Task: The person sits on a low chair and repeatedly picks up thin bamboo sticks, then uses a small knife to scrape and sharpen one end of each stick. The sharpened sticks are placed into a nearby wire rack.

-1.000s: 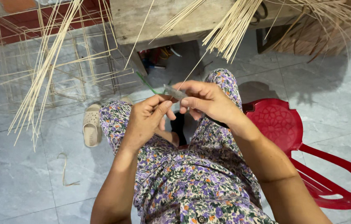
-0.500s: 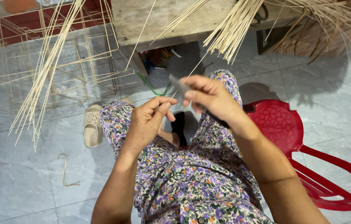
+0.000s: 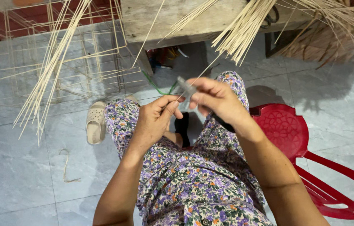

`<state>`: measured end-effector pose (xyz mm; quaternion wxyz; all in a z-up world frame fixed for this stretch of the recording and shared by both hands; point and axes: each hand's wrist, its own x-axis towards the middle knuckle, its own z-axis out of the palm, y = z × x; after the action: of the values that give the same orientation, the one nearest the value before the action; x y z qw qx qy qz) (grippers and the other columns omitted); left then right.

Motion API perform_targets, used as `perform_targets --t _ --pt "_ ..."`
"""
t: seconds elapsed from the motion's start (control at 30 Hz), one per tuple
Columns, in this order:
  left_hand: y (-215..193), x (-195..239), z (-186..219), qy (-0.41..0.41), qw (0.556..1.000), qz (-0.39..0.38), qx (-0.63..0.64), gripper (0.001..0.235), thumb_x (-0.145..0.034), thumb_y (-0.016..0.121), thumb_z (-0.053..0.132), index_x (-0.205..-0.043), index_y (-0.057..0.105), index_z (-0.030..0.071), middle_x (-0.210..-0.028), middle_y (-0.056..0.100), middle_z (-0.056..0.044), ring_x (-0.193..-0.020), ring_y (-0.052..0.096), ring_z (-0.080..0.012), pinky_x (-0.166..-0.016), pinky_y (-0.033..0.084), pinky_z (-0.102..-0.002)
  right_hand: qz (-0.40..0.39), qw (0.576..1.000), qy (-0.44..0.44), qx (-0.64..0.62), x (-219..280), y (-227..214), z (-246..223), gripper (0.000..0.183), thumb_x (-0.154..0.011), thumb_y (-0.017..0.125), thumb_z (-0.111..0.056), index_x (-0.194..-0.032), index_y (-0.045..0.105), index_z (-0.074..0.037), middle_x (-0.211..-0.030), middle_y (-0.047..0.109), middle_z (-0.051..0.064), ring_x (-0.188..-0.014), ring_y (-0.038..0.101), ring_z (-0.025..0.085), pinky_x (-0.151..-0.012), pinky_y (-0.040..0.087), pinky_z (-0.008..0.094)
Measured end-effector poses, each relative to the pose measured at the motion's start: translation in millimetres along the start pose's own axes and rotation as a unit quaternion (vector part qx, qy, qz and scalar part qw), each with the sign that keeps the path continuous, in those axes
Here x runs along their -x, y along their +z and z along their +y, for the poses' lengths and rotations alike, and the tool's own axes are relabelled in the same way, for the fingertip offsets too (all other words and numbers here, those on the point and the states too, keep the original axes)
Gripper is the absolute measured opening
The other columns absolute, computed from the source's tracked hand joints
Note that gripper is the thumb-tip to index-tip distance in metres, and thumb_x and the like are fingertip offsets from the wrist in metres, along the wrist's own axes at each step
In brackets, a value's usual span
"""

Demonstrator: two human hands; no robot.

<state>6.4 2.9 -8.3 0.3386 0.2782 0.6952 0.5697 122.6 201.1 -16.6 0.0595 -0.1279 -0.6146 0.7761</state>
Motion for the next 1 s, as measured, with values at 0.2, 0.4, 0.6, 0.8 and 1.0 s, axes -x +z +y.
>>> perform_targets --t 0.2,0.4,0.6,0.8,1.0 --pt "-9 3 3 -0.008 1.000 0.010 -0.024 0.022 -0.101 0.061 0.017 -0.115 0.075 0.007 -0.076 0.075 0.000 -0.053 0.057 -0.0033 -0.049 0.046 -0.020 0.031 0.998 -0.035 -0.044 -8 -20 -6 0.035 -0.102 0.064 -0.006 -0.137 0.060 -0.002 -0.090 0.072 0.006 -0.068 0.062 0.007 -0.054 0.046 0.021" --pt "0 3 5 -0.003 0.999 0.037 -0.033 0.018 -0.101 0.064 0.017 -0.107 0.076 0.005 -0.077 0.076 -0.001 -0.057 0.062 -0.0040 -0.052 0.050 -0.020 -0.033 0.999 0.010 0.013 -1 8 6 0.037 -0.101 0.062 -0.005 -0.138 0.062 -0.002 -0.086 0.070 0.003 -0.066 0.060 0.005 -0.053 0.046 0.019" --pt "-2 5 6 0.024 0.996 0.069 -0.046 0.017 -0.099 0.065 0.015 -0.107 0.077 0.006 -0.080 0.078 -0.001 -0.063 0.067 -0.0039 -0.056 0.053 -0.020 0.036 0.999 -0.009 0.007 -10 -8 3 0.033 -0.102 0.063 -0.007 -0.135 0.063 0.001 -0.085 0.072 0.004 -0.061 0.057 0.005 -0.054 0.046 0.020" --pt "-1 2 4 0.028 0.996 0.083 -0.021 0.016 -0.098 0.066 0.014 -0.108 0.076 0.005 -0.084 0.078 -0.002 -0.066 0.068 -0.0048 -0.059 0.055 -0.020 0.020 0.999 0.007 0.027 -5 -2 -11 0.041 -0.100 0.062 -0.009 -0.141 0.058 -0.005 -0.082 0.070 0.002 -0.059 0.056 0.003 -0.051 0.045 0.018" --pt "1 3 -1 0.042 0.993 0.106 -0.038 0.015 -0.096 0.070 0.014 -0.107 0.077 0.006 -0.081 0.078 -0.002 -0.069 0.071 -0.0045 -0.062 0.056 -0.020 -0.008 0.999 0.026 0.033 -4 13 -2 0.037 -0.101 0.063 -0.009 -0.138 0.060 -0.005 -0.082 0.070 0.002 -0.061 0.056 0.004 -0.052 0.045 0.018"
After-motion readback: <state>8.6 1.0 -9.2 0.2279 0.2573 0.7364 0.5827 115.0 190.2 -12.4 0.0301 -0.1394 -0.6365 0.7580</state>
